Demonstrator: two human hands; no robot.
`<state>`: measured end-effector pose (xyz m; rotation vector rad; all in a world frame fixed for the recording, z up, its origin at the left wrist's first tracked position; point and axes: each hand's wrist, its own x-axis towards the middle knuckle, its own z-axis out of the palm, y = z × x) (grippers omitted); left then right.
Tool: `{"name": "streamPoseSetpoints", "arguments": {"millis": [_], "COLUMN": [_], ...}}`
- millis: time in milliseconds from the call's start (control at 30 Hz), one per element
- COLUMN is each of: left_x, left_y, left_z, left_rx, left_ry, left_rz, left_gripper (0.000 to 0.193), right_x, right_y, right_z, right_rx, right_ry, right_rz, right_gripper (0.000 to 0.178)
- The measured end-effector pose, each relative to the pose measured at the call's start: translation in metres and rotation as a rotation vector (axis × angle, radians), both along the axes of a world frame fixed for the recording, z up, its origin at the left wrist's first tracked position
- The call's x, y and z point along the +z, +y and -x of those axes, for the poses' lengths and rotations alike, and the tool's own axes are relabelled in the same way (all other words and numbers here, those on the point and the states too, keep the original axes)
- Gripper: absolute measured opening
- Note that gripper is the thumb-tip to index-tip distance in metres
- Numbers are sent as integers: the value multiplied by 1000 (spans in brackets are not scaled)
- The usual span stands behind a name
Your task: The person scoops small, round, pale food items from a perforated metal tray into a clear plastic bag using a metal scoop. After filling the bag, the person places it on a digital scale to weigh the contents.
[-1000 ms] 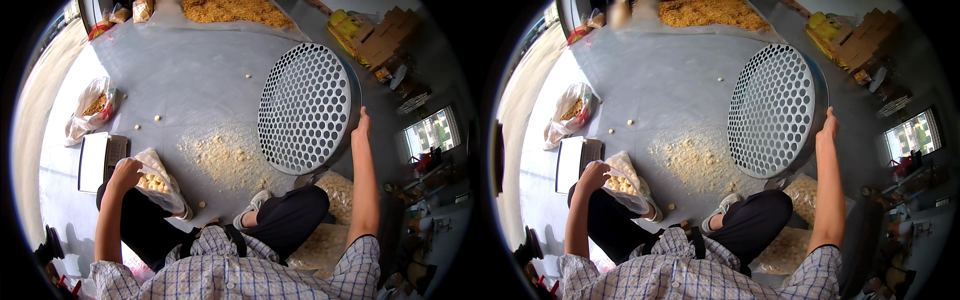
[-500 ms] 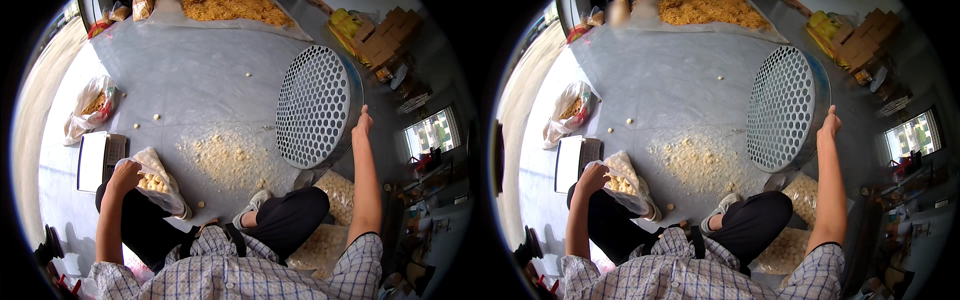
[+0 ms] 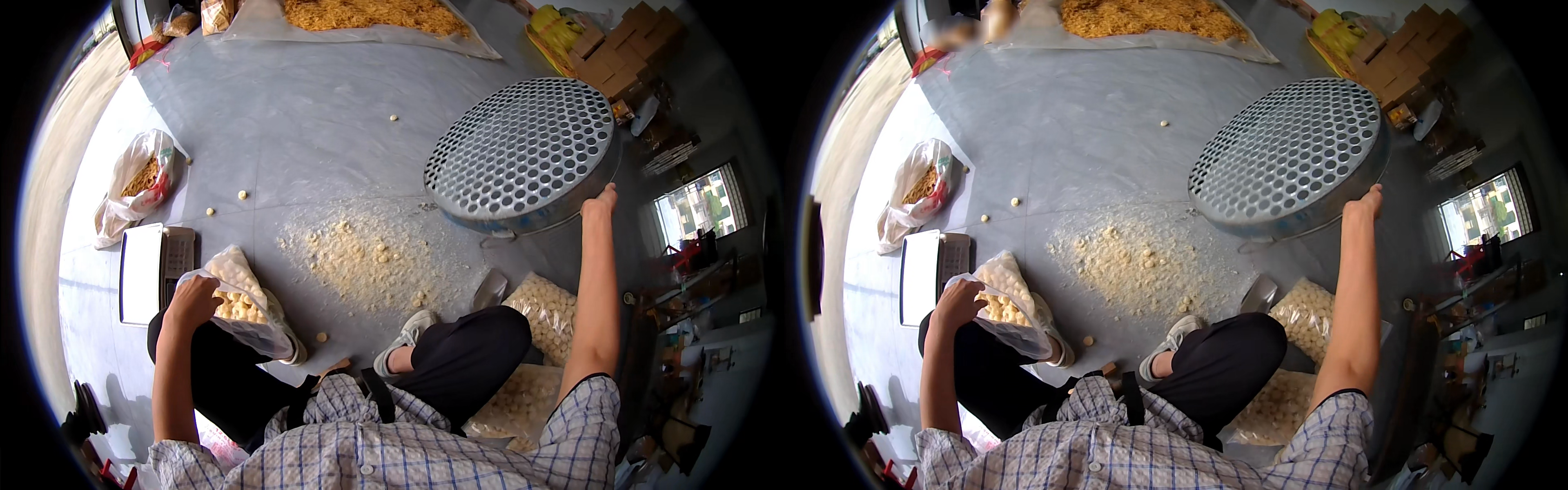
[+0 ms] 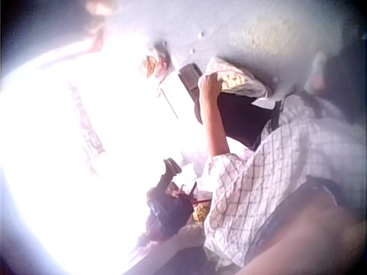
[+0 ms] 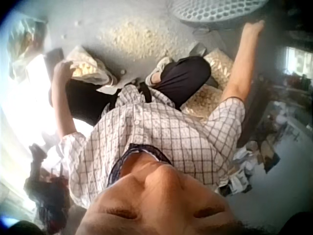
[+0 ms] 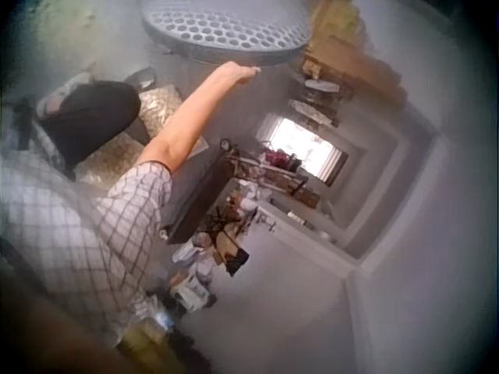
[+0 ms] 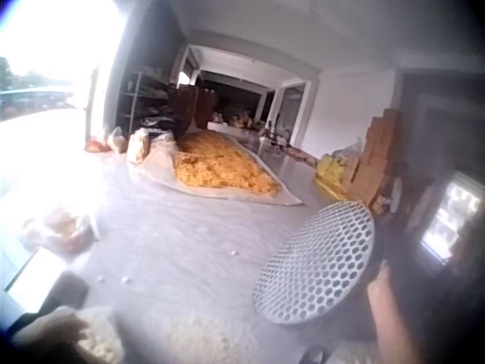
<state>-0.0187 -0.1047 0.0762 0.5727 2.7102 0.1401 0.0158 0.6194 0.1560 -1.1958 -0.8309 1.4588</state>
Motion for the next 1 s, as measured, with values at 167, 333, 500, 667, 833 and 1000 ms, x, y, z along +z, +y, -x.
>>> {"name": "streamPoseSetpoints", "arguments": {"millis": [167,333,500,667,833,1000], "left_x": [-3,-1,-2,0,1,-4], "left_y": [-2,-2,-1,10,7,-1], "left_z": [3,2,2,3,0,0], "left_rx": [22,28,29,-6,4,22], "left_ry": [-5,41,30,6,23,9], "left_rz": [-2,23,-10,-4,9,3], "left_gripper": [20,19,19,21,22,23], "right_x": [-32,-89,-102,-87,-70,-77], "right_y": [23,40,49,55,5,-32], "right_z": [7,-40,-79,-87,-59,-33], "right_rx": [-88,-218,-375,-356,-103,126], "right_ry": [1,146,288,424,455,422], "right_rz": [151,365,512,575,535,481], "right_gripper": [35,35,36,37,31,22]}}
